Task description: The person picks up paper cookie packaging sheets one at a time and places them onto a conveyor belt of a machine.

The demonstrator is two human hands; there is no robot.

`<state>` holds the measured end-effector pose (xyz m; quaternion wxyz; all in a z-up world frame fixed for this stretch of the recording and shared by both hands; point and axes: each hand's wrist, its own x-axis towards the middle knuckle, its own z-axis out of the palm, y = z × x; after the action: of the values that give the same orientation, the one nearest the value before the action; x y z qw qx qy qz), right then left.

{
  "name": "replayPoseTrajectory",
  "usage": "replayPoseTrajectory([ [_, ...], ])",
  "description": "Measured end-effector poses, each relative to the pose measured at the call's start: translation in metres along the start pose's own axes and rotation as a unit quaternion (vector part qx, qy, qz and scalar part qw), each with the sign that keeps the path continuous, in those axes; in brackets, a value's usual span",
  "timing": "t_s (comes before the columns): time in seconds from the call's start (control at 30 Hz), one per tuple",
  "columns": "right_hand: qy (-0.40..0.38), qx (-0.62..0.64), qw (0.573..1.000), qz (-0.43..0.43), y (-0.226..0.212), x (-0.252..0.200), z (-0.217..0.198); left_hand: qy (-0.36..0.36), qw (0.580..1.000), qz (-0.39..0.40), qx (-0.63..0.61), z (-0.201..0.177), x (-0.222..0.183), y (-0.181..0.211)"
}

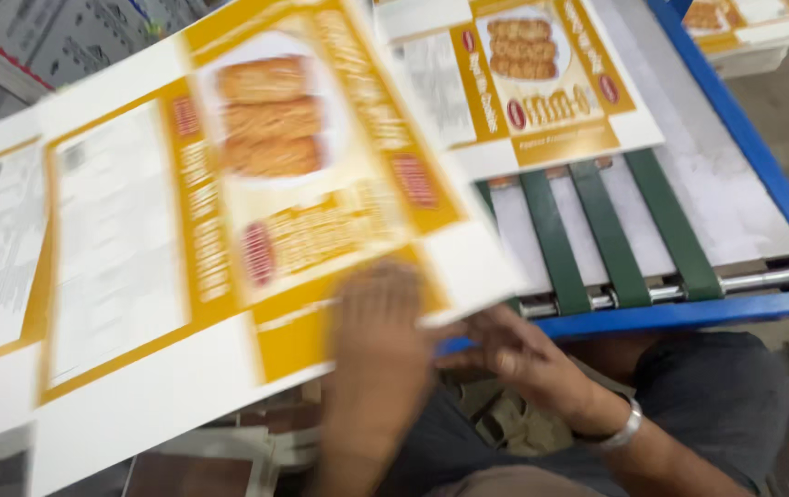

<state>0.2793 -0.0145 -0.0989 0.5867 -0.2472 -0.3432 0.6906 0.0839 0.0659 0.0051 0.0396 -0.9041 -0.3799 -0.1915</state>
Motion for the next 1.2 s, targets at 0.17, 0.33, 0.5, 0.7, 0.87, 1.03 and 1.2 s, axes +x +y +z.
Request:
replayPoseTrajectory([
  [0.17, 0.346, 0.093, 0.933, -0.032, -0.007, 0.032, -0.028, 0.023, 0.988, 0.123, -0.092, -0.018, -0.036, 0.027],
  [0.33, 0.478, -0.065, 0.861, -0.159, -0.044, 0.003, -0.165, 0.045, 0.992, 0.109, 0.046, -0.061, -0.057, -0.043],
  [0.5, 0.494, -0.149, 0.805, -0.292, -0.043, -0.054, -0.271, 0.017, 0.983, -0.109, 0.147, -0.057, -0.039, -0.088],
  [0.7, 0.599, -0.122, 0.772, -0.174, -0.003, -0.131, -0.285, 0.055, 0.977, -0.154, 0.139, -0.035, -0.051, -0.099],
  [0.87, 0.568, -0.081, 0.796, -0.192, 0.006, -0.139, -0.283, 0.085, 0.969, -0.116, 0.200, -0.033, -0.045, -0.101],
  [1.03, 0.509, -0.174, 0.801, -0.263, -0.020, -0.074, -0.294, 0.083, 0.968, -0.138, 0.193, -0.028, -0.042, -0.108],
  [1.2, 0.542, -0.077, 0.806, -0.225, -0.032, -0.005, -0.294, 0.094, 0.966, -0.163, 0.179, -0.025, -0.045, -0.123],
])
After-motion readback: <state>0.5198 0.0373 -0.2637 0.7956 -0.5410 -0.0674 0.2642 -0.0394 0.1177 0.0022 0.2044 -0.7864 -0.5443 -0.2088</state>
